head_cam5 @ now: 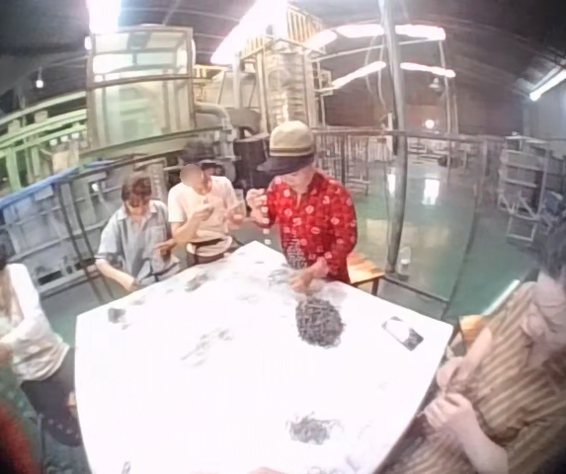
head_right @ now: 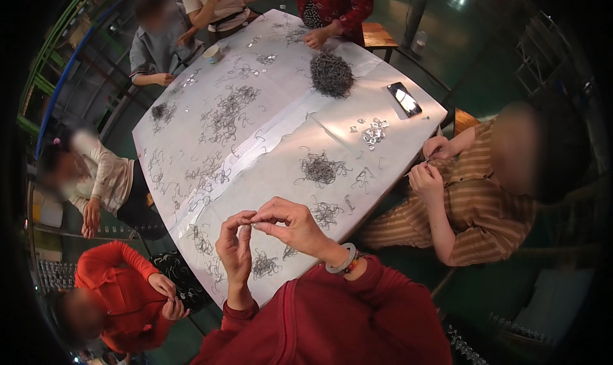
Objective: The person assembles small metal hooks into a chain by hand at a shared table. They pick hooks from piles, link them together, and occasionally hold up the growing chain to inspect it.
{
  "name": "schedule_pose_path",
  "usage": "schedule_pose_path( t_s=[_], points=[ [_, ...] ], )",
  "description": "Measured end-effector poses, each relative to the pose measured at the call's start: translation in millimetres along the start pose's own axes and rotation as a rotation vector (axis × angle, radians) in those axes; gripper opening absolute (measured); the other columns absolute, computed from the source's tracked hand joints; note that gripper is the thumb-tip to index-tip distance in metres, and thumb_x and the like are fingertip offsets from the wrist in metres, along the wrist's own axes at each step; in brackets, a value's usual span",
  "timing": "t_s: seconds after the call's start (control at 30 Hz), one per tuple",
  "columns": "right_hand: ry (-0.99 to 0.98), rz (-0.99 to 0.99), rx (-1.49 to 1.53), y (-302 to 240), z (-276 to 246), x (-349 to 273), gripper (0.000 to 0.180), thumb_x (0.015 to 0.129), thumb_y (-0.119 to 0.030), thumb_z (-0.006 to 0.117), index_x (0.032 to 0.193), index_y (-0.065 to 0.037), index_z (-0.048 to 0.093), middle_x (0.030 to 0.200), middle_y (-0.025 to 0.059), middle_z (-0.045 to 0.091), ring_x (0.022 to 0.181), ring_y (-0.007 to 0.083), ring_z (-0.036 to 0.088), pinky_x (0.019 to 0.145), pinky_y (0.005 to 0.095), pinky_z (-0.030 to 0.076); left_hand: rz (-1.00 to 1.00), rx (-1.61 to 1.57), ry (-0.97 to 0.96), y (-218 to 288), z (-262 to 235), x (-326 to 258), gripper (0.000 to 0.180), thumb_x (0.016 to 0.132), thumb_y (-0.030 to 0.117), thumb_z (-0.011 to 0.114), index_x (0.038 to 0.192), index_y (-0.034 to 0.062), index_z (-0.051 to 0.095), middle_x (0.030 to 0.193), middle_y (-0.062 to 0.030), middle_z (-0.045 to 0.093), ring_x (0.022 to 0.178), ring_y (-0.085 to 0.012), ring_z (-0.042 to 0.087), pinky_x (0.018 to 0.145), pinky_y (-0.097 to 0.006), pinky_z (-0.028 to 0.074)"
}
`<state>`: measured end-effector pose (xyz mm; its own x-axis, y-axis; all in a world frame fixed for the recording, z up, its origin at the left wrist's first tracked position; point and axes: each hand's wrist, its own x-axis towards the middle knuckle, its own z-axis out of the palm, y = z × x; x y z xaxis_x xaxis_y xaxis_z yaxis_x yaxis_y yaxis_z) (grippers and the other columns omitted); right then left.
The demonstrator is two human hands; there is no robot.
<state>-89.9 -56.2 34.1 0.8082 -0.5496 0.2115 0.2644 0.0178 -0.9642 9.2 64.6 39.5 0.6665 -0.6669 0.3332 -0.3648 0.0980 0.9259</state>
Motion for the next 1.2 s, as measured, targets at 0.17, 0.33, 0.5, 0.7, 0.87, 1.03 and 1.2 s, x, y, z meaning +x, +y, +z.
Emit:
schedule_pose_path(
  t_s=[0.17, 0.33, 0.5, 0.7, 0.87, 1.03, 1.2],
  points=[
    [0.063, 0.181, -0.002, 17.1, -69.8, 20.8, 0.020, 0.084, 0.002, 0.061, 0.103, 0.000, 0.066, 0.091, 0.0053, 0.063, 0.082, 0.0107, 0.061, 0.068, 0.0231, 0.050, -0.048, -0.123, 0.097, 9.5, -2.1, -1.6, 0.009, 0.089, -0.005, 0.054, 0.096, -0.0009, 0.053, 0.098, -0.0160, 0.063, 0.092, -0.0205, 0.060, 0.084, -0.031, 0.047],
    [0.430, 0.149, -1.061, 165.4, -216.9, 26.2, 0.026, 0.077, 0.005, 0.056, 0.102, 0.001, 0.065, 0.095, 0.0190, 0.059, 0.088, 0.0325, 0.059, 0.072, 0.0374, 0.052, -0.008, -0.105, 0.114, 20.4, 3.8, 5.2, 0.010, 0.089, -0.007, 0.053, 0.096, -0.0006, 0.053, 0.094, -0.0163, 0.062, 0.089, -0.0211, 0.059, 0.079, -0.032, 0.048],
    [0.419, 0.226, -1.553, 236.4, -293.5, 37.3, 0.025, 0.077, -0.003, 0.056, 0.100, 0.003, 0.064, 0.094, 0.0255, 0.057, 0.091, 0.0392, 0.055, 0.073, 0.0424, 0.051, 0.003, -0.020, 0.133, 24.8, -2.4, -1.0, 0.009, 0.089, -0.006, 0.054, 0.098, -0.0010, 0.054, 0.095, -0.0167, 0.063, 0.089, -0.0209, 0.059, 0.080, -0.031, 0.047],
    [0.352, -0.117, -1.649, 291.7, -340.9, 11.8, 0.028, 0.086, -0.009, 0.045, 0.110, -0.002, 0.058, 0.095, 0.0202, 0.057, 0.094, 0.0377, 0.054, 0.086, 0.0496, 0.044, 0.002, -0.019, 0.167, 23.7, -1.7, -5.6, 0.009, 0.089, -0.004, 0.056, 0.097, -0.0009, 0.054, 0.093, -0.0165, 0.064, 0.089, -0.0208, 0.059, 0.078, -0.030, 0.049],
    [0.302, 0.421, -1.293, 268.5, -343.4, 33.7, 0.028, 0.084, -0.011, 0.050, 0.110, -0.004, 0.058, 0.108, 0.0205, 0.055, 0.102, 0.0365, 0.049, 0.091, 0.0454, 0.039, 0.002, -0.113, 0.137, 28.7, 1.8, -9.7, 0.010, 0.090, -0.004, 0.053, 0.100, -0.0014, 0.051, 0.098, -0.0178, 0.062, 0.092, -0.0214, 0.060, 0.082, -0.032, 0.048],
    [0.636, 0.310, -1.014, 221.4, -309.5, 26.0, 0.024, 0.079, 0.000, 0.056, 0.101, 0.004, 0.064, 0.089, 0.0230, 0.062, 0.085, 0.0347, 0.060, 0.072, 0.0372, 0.052, 0.068, -0.193, 0.129, 42.1, 17.0, -5.9, 0.012, 0.087, -0.008, 0.055, 0.098, -0.0021, 0.054, 0.093, -0.0170, 0.063, 0.091, -0.0236, 0.061, 0.079, -0.032, 0.049],
    [0.637, 0.356, 0.244, 179.0, -247.8, 11.6, 0.019, 0.083, 0.001, 0.056, 0.099, 0.007, 0.063, 0.088, 0.0136, 0.065, 0.079, 0.0230, 0.064, 0.074, 0.0291, 0.052, 0.114, -0.234, 0.012, 35.0, 30.8, 4.6, 0.016, 0.084, -0.012, 0.055, 0.097, -0.0034, 0.056, 0.093, -0.0164, 0.064, 0.090, -0.0247, 0.061, 0.079, -0.032, 0.049]
  ],
)
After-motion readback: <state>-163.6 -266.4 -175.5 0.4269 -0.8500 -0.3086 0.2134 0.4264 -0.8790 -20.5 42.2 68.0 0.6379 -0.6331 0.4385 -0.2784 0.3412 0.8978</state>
